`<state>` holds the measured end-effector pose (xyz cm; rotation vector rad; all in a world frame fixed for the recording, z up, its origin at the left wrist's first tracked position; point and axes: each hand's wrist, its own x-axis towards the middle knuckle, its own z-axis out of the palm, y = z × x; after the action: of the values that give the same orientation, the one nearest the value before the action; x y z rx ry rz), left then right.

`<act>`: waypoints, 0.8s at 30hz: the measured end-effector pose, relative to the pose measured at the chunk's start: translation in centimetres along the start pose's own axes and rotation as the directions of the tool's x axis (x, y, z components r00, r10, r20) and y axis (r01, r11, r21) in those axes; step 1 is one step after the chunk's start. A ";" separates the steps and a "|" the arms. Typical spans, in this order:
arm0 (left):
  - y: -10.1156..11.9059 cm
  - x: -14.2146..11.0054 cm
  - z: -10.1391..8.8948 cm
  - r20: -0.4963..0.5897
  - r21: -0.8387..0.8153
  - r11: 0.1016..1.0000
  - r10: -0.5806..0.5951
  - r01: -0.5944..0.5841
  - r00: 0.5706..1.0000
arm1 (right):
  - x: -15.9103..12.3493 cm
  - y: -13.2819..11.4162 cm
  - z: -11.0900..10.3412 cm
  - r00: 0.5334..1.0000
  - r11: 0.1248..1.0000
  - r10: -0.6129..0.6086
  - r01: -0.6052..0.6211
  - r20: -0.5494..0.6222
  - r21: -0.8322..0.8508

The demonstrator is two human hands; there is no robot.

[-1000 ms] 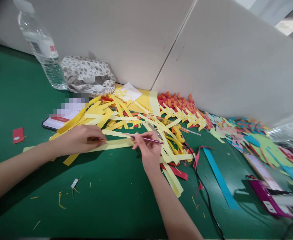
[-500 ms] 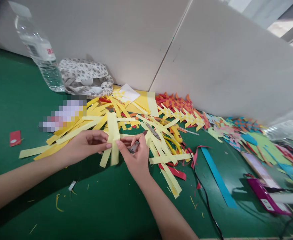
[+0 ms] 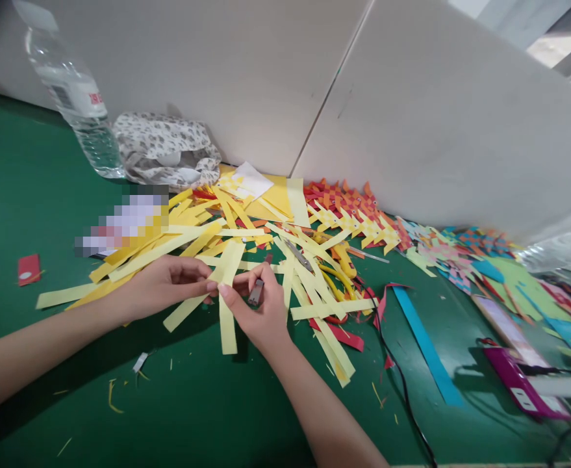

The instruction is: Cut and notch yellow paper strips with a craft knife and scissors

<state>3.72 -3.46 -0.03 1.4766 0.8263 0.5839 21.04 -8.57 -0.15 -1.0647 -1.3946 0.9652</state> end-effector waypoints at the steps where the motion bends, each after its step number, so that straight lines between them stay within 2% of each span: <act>1: 0.0 0.0 0.1 -0.004 0.017 1.000 0.008 -0.008 1.000 | 0.0 0.1 0.0 1.000 1.000 0.018 -0.018 -0.007 0.017; 6: -0.3 0.0 0.2 -0.035 0.046 0.999 0.005 -0.003 0.999 | 0.2 0.5 0.0 0.995 0.999 -0.018 0.015 -0.100 -0.036; 10: -0.2 0.0 0.2 -0.063 0.043 0.999 -0.019 0.022 0.998 | 0.1 0.6 -0.1 0.996 0.997 -0.039 0.034 -0.081 -0.067; 14: 0.1 -0.1 0.2 -0.017 0.029 0.999 -0.025 0.025 1.000 | 0.0 0.5 -0.1 0.999 0.999 -0.014 0.012 -0.040 -0.053; 20: 0.0 -0.1 -0.1 0.075 -0.020 0.998 0.064 -0.062 0.995 | 0.0 0.4 -0.3 1.000 0.997 0.011 -0.009 -0.021 0.080; 24: -0.1 -0.1 -0.3 0.098 -0.022 0.997 0.079 -0.077 0.992 | 0.0 0.4 -0.5 0.999 0.991 0.035 -0.036 0.014 0.130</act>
<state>3.46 -3.36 -0.08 1.5145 0.6872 0.5699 21.56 -8.45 -0.47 -0.9905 -1.3072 1.0753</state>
